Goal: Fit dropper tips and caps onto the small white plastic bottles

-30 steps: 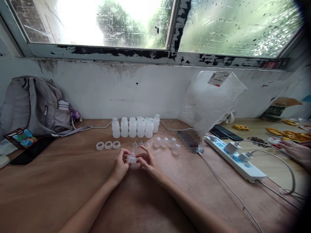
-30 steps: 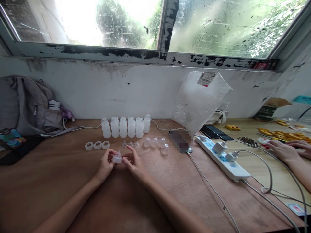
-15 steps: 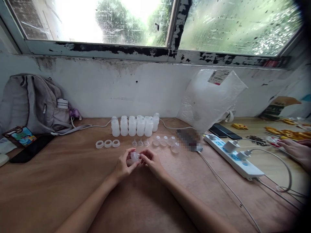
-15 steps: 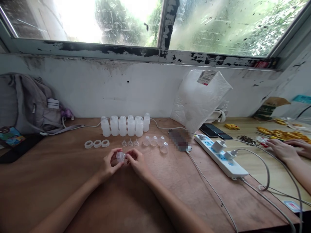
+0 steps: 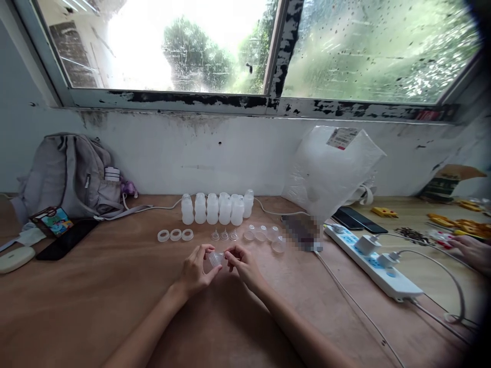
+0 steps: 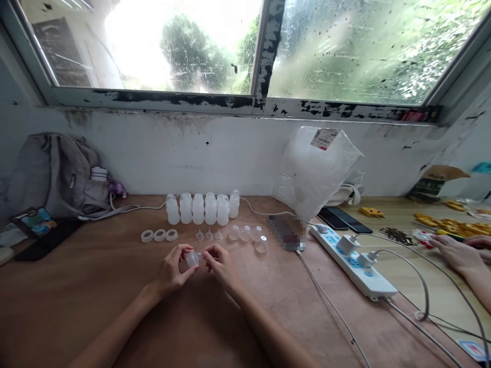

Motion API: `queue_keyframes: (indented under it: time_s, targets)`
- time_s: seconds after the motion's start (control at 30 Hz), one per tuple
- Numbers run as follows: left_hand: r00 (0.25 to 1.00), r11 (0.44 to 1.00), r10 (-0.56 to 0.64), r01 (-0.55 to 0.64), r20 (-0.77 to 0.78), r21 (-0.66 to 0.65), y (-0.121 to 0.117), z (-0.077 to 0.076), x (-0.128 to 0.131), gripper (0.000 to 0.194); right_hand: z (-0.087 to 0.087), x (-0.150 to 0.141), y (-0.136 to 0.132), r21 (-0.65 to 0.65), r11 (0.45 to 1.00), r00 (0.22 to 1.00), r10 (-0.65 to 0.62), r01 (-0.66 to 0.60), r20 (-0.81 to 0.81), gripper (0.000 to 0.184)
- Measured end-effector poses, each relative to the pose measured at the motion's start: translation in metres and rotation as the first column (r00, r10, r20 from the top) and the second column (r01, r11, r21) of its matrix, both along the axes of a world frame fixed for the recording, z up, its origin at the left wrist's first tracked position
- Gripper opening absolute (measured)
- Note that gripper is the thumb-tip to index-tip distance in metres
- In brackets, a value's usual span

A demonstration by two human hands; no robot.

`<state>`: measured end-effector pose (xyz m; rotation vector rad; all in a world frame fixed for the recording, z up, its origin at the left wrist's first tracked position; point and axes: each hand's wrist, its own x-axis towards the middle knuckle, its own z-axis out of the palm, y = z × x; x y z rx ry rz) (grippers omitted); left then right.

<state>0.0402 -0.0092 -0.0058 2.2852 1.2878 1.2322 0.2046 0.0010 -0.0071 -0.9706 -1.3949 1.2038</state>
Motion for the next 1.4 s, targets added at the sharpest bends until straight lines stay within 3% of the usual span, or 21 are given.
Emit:
queue_keyframes:
  time_s: [0.2, 0.47, 0.63, 0.8, 0.9, 1.0, 1.07, 1.2, 1.27, 1.4]
  targets:
    - [1.000, 1.000, 0.012, -0.012, 0.002, -0.025, 0.000, 0.000, 0.004, 0.035, 0.006, 0.003, 0.000, 0.015, 1.000, 1.000, -0.018, 0.018, -0.013, 0.024]
    - [0.989, 0.995, -0.094, 0.089, -0.112, -0.047, 0.001, -0.002, -0.004, 0.032, -0.006, 0.003, 0.007, 0.024, 1.000, 0.991, -0.003, 0.000, 0.136, 0.023]
    - [0.995, 0.998, -0.022, 0.016, -0.095, -0.061, 0.010, -0.009, -0.011, 0.021, -0.010, 0.006, 0.011, 0.042, 0.997, 0.987, -0.065, 0.059, 0.148, 0.021]
    - [1.000, 0.980, 0.003, -0.005, -0.008, -0.198, 0.016, -0.015, -0.011, 0.017, -0.018, 0.008, 0.014, 0.083, 0.994, 0.971, -0.087, 0.070, 0.224, 0.018]
    - [0.999, 0.977, -0.007, -0.001, -0.036, -0.215, 0.016, -0.017, -0.010, 0.020, -0.017, 0.011, 0.014, 0.159, 0.983, 0.948, -0.133, 0.089, 0.288, 0.018]
    - [0.997, 0.978, -0.012, -0.004, -0.075, -0.209, 0.017, -0.018, -0.009, 0.021, 0.001, 0.018, 0.022, 0.312, 0.937, 0.902, -0.264, 0.156, 0.342, 0.017]
    - [0.997, 0.978, -0.009, -0.007, -0.072, -0.209, 0.017, -0.018, -0.010, 0.020, 0.024, 0.025, 0.037, 0.421, 0.882, 0.843, -0.384, 0.214, 0.377, 0.017]
    - [0.999, 0.980, 0.007, -0.017, -0.050, -0.198, 0.017, -0.016, -0.010, 0.019, 0.087, 0.035, 0.095, 0.583, 0.782, 0.585, -0.584, 0.221, 0.562, 0.021]
    - [0.999, 0.982, 0.006, -0.016, -0.052, -0.188, 0.017, -0.015, -0.010, 0.019, 0.114, 0.035, 0.129, 0.530, 0.834, 0.402, -0.543, 0.153, 0.737, 0.023]
    - [0.998, 0.987, 0.007, -0.017, -0.058, -0.162, 0.016, -0.016, -0.011, 0.019, 0.139, 0.026, 0.183, 0.371, 0.923, 0.313, -0.383, 0.097, 0.869, 0.020]
